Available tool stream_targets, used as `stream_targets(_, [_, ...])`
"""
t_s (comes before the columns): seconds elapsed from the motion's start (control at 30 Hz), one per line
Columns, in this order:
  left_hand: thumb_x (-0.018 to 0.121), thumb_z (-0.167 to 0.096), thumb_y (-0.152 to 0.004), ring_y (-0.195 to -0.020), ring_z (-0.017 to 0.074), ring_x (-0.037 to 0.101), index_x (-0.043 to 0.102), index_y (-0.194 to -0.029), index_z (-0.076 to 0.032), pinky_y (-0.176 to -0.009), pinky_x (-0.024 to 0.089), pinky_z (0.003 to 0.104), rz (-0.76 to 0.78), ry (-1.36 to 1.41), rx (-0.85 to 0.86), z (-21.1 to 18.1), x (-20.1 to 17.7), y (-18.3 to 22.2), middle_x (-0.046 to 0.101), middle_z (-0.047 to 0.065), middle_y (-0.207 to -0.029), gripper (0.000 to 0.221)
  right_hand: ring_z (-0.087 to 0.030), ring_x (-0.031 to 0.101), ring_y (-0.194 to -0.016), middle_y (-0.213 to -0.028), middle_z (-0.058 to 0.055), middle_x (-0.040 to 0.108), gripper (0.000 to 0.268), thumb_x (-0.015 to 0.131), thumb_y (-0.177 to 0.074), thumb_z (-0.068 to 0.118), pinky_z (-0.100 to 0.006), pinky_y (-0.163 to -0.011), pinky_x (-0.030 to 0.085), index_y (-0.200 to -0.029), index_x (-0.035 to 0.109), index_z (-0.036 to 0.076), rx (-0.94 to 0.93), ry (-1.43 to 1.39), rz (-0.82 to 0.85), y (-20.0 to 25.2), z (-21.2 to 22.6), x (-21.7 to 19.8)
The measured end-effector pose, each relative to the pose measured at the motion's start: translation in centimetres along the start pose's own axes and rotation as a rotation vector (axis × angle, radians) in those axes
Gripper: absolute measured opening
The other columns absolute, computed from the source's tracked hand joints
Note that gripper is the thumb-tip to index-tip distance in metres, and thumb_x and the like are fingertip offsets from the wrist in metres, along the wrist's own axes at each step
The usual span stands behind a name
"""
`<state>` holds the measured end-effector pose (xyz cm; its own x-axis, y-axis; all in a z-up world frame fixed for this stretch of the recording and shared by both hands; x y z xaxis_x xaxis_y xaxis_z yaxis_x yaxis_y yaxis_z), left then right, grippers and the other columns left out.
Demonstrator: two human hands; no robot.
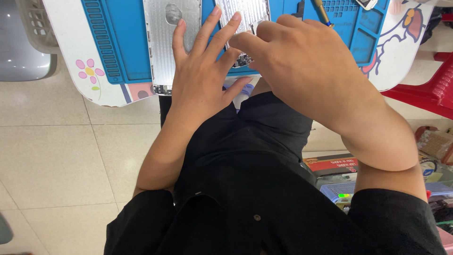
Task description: Repairing internal components of a mobile phone using a screwdriver.
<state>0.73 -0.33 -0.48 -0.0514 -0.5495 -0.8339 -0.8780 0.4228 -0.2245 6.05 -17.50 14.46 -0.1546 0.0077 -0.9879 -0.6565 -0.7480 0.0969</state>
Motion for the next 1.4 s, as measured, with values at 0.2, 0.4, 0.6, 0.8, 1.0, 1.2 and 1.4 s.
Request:
stream_targets(0.2, [0.081,-0.047,-0.096,-0.16,0.0281,0.024,0.075,-0.124,-0.012,-0.126,0.01,0.068,0.013,-0.003,0.002,0.0,-0.1,0.1,0.036,0.004,-0.169,0.045,-0.027,0.064,-0.077,-0.091,-0.008,0.06,0.03,0.073,-0.081,0.004,-0.039,-0.064,0.05,-0.111,0.068,0.009,0.018,-0.105,0.012,0.1,0.3,-0.6])
stream_targets(0.4, [0.082,-0.051,-0.099,-0.157,0.0294,0.024,0.067,-0.146,-0.021,-0.124,0.009,0.069,0.022,0.009,-0.016,-0.2,-0.2,-0.1,0.037,0.005,-0.167,0.057,-0.026,0.066,-0.081,-0.092,-0.006,0.062,0.031,0.072,-0.077,0.007,-0.037,-0.067,0.052,-0.107,0.07,0.011,-0.074,-0.107,-0.059,-0.2,0.3,-0.5])
stream_targets(0.6, [0.081,-0.051,-0.101,-0.159,0.0285,0.024,0.059,-0.15,-0.02,-0.125,0.009,0.068,0.044,-0.015,-0.017,-0.4,-0.6,-0.2,0.037,0.005,-0.169,0.062,-0.028,0.065,-0.078,-0.09,-0.007,0.062,0.034,0.075,-0.08,0.006,-0.04,-0.063,0.05,-0.113,0.073,0.015,-0.006,-0.195,-0.028,0.2,0.0,-0.9])
stream_targets(0.8, [0.082,-0.05,-0.097,-0.158,0.028,0.026,0.06,-0.154,-0.02,-0.125,0.01,0.068,0.056,0.017,-0.033,-0.5,-1.0,-0.5,0.04,0.005,-0.167,0.068,-0.03,0.065,-0.077,-0.091,-0.008,0.062,0.042,0.08,-0.08,0.019,-0.042,-0.058,0.048,-0.121,0.071,0.013,0.07,-0.279,-0.089,1.2,-0.5,-0.6])
stream_targets(1.0, [0.084,-0.051,-0.096,-0.157,0.0288,0.026,0.059,-0.151,-0.022,-0.124,0.01,0.068,0.051,0.001,-0.035,-0.5,-0.7,-0.4,0.041,0.005,-0.166,0.067,-0.024,0.069,-0.084,-0.094,-0.007,0.064,0.039,0.076,-0.09,0.003,-0.037,-0.062,0.051,-0.127,0.071,0.013,0.14,-0.29,-0.117,2.4,-1.6,-0.1])
stream_targets(1.2, [0.086,-0.049,-0.093,-0.157,0.028,0.027,0.056,-0.155,-0.024,-0.125,0.01,0.067,0.057,0.035,-0.056,-0.8,-1.1,-0.6,0.04,0.004,-0.167,0.074,-0.021,0.066,-0.064,-0.078,-0.01,0.068,0.008,0.078,-0.098,0.002,-0.03,-0.06,0.048,-0.105,0.074,0.001,0.277,-0.584,-0.125,3.3,-2.9,1.7])
stream_targets(1.4, [0.086,-0.052,-0.094,-0.158,0.0287,0.024,0.059,-0.155,-0.023,-0.125,0.009,0.068,0.062,0.035,-0.054,-0.6,-0.6,-0.5,0.039,0.005,-0.168,0.072,-0.013,0.067,-0.092,-0.104,-0.015,0.071,0.015,0.073,-0.107,0.002,-0.022,-0.079,0.052,-0.117,0.07,-0.008,0.285,-0.912,-0.471,7.3,-4.7,7.3])
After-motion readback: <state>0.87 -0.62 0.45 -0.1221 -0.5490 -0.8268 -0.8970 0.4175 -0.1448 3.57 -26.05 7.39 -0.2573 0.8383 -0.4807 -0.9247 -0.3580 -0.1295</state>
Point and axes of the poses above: each hand's wrist, its own y-axis away from the middle knuckle, its own x-axis out of the palm, z = x × y, the point moved 1 cm from there along -y, towards the middle knuckle
